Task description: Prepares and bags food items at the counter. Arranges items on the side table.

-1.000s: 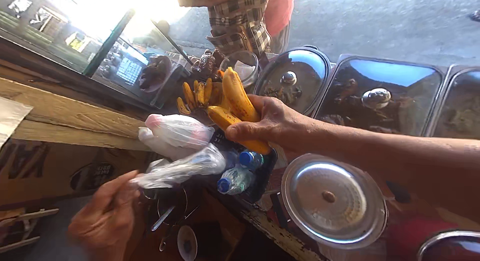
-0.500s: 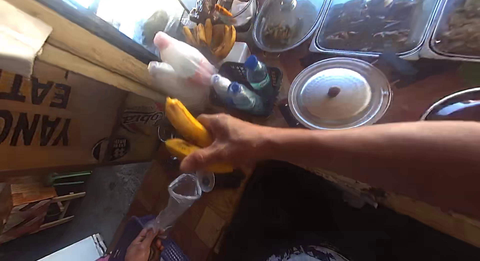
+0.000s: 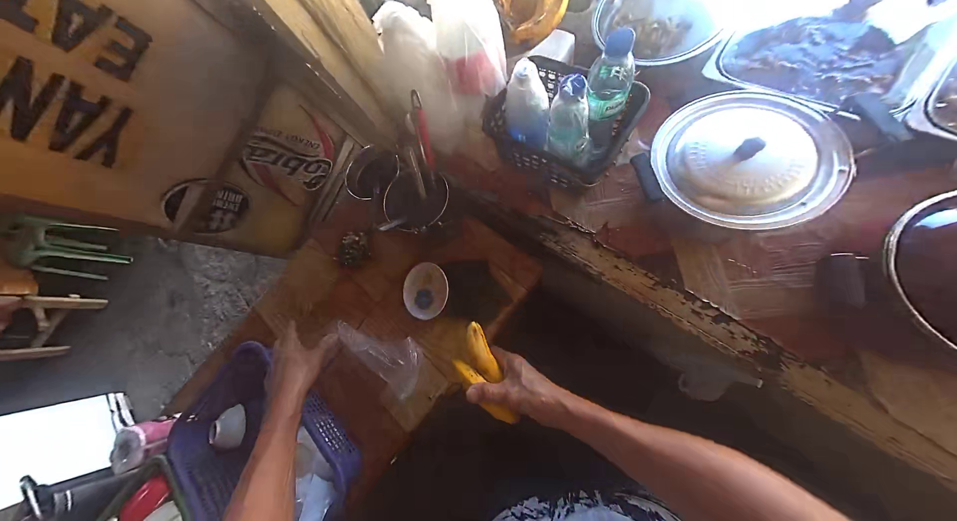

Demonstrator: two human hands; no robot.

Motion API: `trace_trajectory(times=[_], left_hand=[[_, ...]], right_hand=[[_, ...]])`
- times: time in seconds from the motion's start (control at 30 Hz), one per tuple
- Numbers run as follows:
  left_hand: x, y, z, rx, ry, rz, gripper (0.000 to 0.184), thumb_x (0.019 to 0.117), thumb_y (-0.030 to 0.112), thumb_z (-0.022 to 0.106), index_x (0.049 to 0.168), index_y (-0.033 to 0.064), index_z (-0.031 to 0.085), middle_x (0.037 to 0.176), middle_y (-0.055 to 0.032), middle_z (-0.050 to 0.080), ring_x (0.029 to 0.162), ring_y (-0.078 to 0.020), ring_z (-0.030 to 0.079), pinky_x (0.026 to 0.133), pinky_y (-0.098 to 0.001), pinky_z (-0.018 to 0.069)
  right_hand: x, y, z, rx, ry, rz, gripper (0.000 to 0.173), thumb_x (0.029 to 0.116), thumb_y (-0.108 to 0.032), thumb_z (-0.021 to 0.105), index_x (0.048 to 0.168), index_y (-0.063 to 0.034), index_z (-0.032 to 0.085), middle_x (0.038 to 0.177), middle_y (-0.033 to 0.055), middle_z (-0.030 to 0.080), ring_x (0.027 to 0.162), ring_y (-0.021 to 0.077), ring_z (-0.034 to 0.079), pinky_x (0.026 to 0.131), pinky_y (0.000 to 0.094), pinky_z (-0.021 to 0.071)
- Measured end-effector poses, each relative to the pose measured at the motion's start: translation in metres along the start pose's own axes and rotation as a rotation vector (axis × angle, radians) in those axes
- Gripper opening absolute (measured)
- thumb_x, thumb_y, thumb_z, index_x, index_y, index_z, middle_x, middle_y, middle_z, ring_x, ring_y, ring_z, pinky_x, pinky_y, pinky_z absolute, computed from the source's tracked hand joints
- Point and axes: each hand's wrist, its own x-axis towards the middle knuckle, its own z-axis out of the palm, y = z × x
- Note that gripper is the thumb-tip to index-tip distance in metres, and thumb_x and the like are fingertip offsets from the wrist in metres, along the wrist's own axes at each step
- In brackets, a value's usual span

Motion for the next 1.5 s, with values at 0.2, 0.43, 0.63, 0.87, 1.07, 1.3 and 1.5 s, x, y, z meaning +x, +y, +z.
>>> trace_trajectory(times=[0.2,0.43,0.63,0.87,1.07,1.3,1.5], left_hand=[[-0.131,0.023,0.037,-0.236,0.179,0.14,0.051,0.0979,0.031,0.068,0.127,-0.0105,0.059,0.123,-0.0334,0.061,0.109,-0.0458,0.064,0.094,-0.0622,0.0528],[-0.127,0.035,0.137,-0.192,0.357,0.303,0.024,0.0957,0.015,0.07,0.108,-0.0051,0.069,0.096,-0.022,0.072,0.079,-0.0343,0.072,0.071,-0.0538,0.0585],[-0.106,0.032,0.099,-0.216,0.278,0.44,0.019,0.0962,0.017,0.07,0.104,0.001,0.075,0.098,-0.0166,0.073,0.084,-0.0276,0.073,0.077,-0.0469,0.0597],[-0.123,0.008,0.095,-0.248,0.268,0.476,0.023,0.0965,0.021,0.065,0.104,0.0011,0.075,0.093,-0.0129,0.074,0.079,-0.0205,0.071,0.073,-0.038,0.0601],[-0.135,0.012,0.109,-0.583,0.309,0.257,0.021,0.0977,0.018,0.064,0.105,-0.0008,0.071,0.082,-0.0053,0.069,0.064,-0.0027,0.063,0.061,-0.0202,0.0554],[-0.131,0.02,0.088,-1.072,0.234,-0.12,0.016,0.1024,0.01,0.06,0.108,-0.0029,0.066,0.079,-0.0059,0.067,0.054,-0.01,0.06,0.048,-0.0235,0.0533],[-0.121,0.016,0.057,-1.197,0.252,-0.301,0.019,0.1061,0.014,0.055,0.107,-0.0028,0.062,0.075,-0.0049,0.064,0.051,-0.0086,0.057,0.047,-0.0242,0.0511]], right_hand=[[0.035,0.05,0.031,0.246,0.094,-0.041,0.066,0.0839,-0.041,0.084,0.132,-0.0057,0.055,0.102,0.0087,0.071,0.082,0.0183,0.071,0.069,0.0353,0.0609],[0.074,0.052,0.043,0.124,0.03,-0.035,0.065,0.0856,-0.034,0.082,0.135,-0.0035,0.053,0.109,0.0103,0.069,0.09,0.0162,0.07,0.078,0.0347,0.0604],[0.115,0.031,0.038,-0.286,-0.411,0.155,0.058,0.0887,-0.037,0.08,0.132,-0.006,0.056,0.102,0.0114,0.067,0.076,0.0183,0.066,0.066,0.0383,0.0567],[0.169,-0.003,0.04,-0.194,-0.55,0.217,0.041,0.096,-0.028,0.07,0.13,-0.0094,0.056,0.082,0.0045,0.061,0.057,0.0098,0.054,0.051,0.0265,0.0475],[0.181,0.017,0.071,0.239,-0.454,0.222,0.036,0.0977,-0.031,0.065,0.126,-0.0107,0.057,0.078,0.0054,0.065,0.048,0.0087,0.055,0.043,0.0222,0.0465],[0.179,-0.017,0.098,-0.086,-0.275,0.344,0.047,0.1005,-0.052,0.058,0.127,-0.0126,0.058,0.084,0.0061,0.064,0.055,0.0129,0.058,0.048,0.028,0.0481],[0.156,-0.11,0.134,-1.016,-0.192,0.272,0.06,0.1046,-0.057,0.046,0.108,-0.0006,0.069,0.111,0.0212,0.069,0.099,0.0364,0.07,0.081,0.0603,0.0554]])
